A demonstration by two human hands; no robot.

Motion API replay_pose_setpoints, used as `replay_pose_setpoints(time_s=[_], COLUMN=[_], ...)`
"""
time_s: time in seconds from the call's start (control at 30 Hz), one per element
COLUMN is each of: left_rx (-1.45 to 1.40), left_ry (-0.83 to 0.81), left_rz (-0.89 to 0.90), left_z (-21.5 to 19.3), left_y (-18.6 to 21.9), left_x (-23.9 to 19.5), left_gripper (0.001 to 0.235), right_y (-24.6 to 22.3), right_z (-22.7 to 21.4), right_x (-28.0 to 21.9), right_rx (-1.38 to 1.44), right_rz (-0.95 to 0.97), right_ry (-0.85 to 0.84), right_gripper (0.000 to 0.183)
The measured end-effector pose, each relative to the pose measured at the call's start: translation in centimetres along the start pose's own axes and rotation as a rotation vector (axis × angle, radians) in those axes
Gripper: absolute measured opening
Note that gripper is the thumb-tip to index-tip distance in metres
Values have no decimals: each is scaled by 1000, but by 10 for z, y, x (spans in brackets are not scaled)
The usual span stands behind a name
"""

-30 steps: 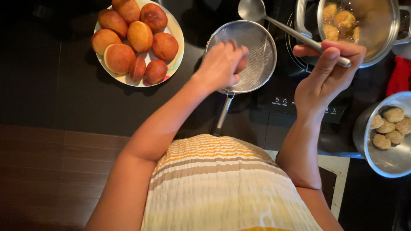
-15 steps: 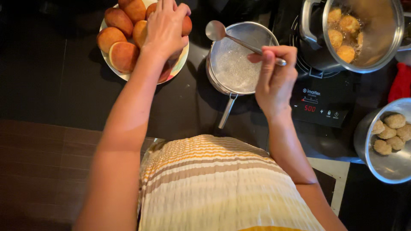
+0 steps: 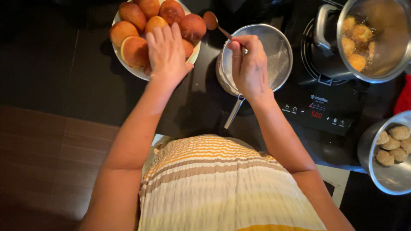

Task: The person fries round food items in a pot of hot oil on an induction cooktop. They use a slotted spoon to turn the items and remove them from the oil, placing them into a strainer to drain.

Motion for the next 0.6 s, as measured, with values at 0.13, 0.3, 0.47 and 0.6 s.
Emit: replay_pose_setpoints(time_s=[0.13, 0.3, 0.47, 0.6], left_rx=[-12, -165, -148, -203], left_ry=[76, -47, -40, 91], left_rz=[44, 68, 162, 188], left_z=[-2, -3, -18, -54], left_y=[4, -10, -20, -44], left_x=[-1, 9, 7, 1], left_gripper=[102, 95, 105, 99], right_y=[-3, -8, -24, -25], right_z=[2, 3, 8, 12], right_x=[0, -7, -15, -20], right_rx=[-13, 4, 3, 32], right_rz=[-53, -38, -113, -111], right_ry=[-29, -43, -65, -76], right_gripper=[8, 9, 10, 11])
Point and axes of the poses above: each hand's wrist, its own x-axis towards the middle knuckle, its own z-axis out of the palm, y = z × x, the point moved 5 cm from there along x, towards the middle knuckle, and after that the axes turned 15 degrees about -z, right-handed, at the moved point
